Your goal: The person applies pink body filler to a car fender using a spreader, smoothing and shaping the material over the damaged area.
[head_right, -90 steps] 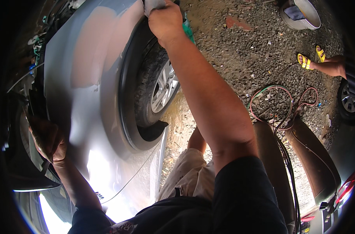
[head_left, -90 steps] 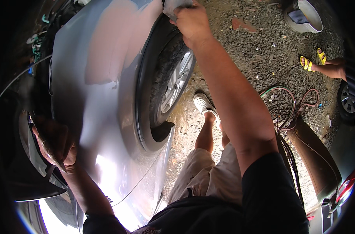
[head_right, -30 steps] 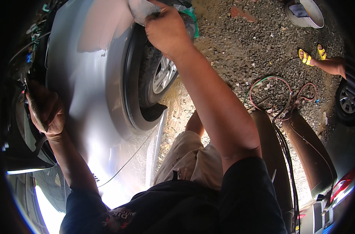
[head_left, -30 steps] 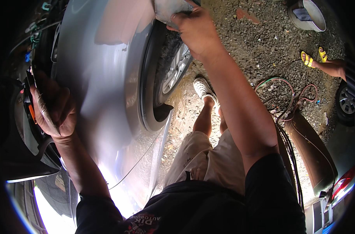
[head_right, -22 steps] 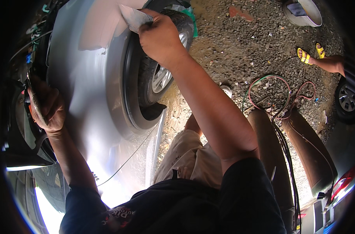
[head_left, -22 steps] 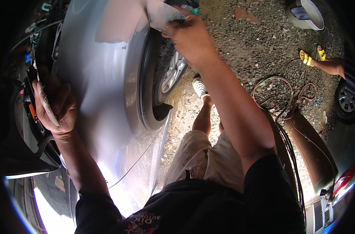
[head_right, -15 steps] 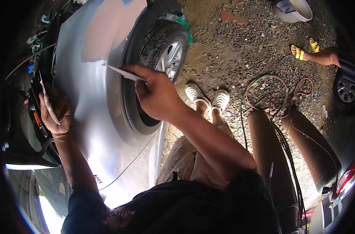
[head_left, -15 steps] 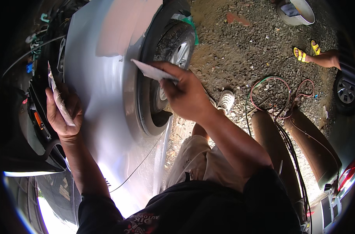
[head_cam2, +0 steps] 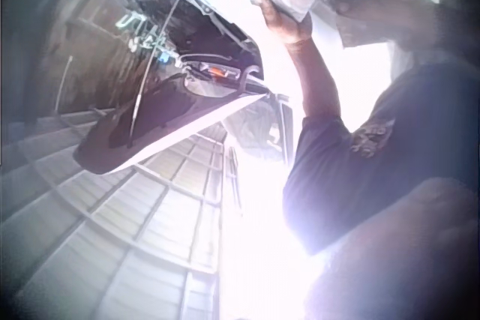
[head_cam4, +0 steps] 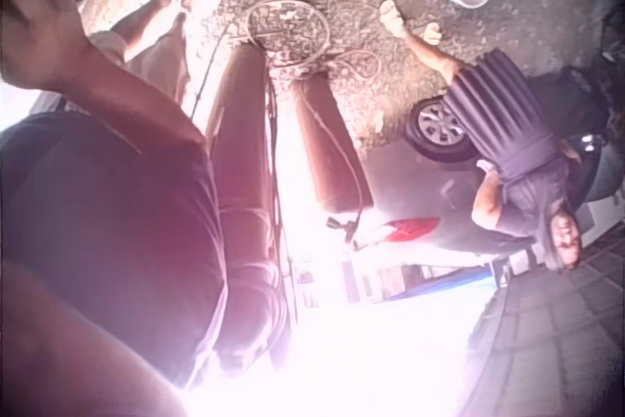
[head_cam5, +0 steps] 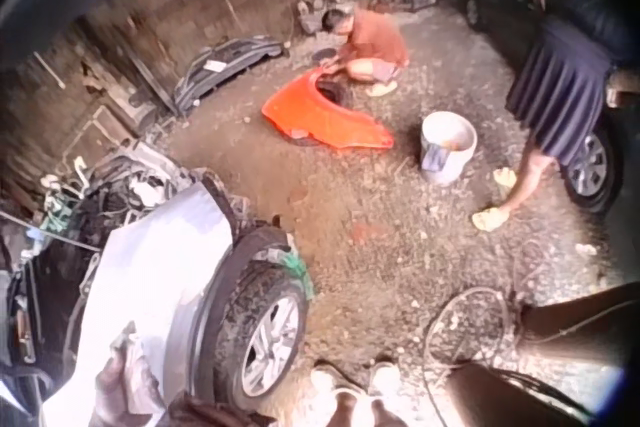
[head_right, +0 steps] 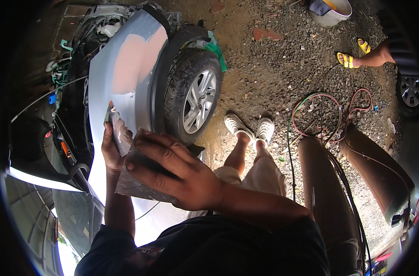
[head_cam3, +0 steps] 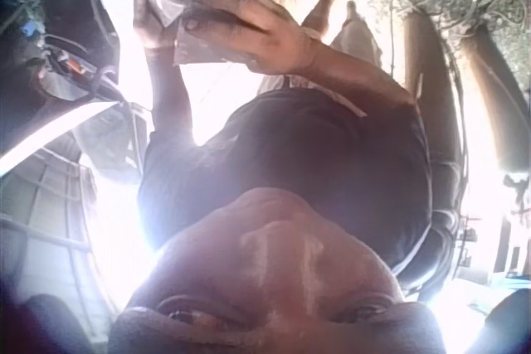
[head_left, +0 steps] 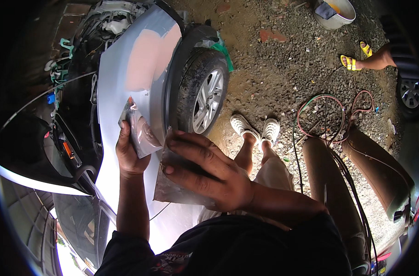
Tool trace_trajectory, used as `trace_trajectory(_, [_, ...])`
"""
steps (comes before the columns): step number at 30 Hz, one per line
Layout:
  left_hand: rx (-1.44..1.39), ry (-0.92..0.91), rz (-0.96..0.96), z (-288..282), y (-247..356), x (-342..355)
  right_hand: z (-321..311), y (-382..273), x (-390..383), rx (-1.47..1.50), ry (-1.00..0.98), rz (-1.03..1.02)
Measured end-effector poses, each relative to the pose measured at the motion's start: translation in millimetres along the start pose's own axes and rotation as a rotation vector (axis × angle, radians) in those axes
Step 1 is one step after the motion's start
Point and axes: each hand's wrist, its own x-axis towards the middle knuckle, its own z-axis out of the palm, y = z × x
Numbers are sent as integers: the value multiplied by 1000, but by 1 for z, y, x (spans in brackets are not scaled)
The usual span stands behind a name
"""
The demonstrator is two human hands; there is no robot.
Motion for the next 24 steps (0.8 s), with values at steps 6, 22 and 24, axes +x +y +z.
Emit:
trace_trajectory(6, [-98, -106, -28, 43, -16, -1, -13, -14, -10, -131, -44, -71])
trace_trajectory(22, [-73, -80, 40, 40, 10, 0, 0, -11, 3, -315, -127, -56])
trace_trajectory(24, [-181, -246, 63, 3, 20, 11, 4, 9, 5, -268, -121, 76])
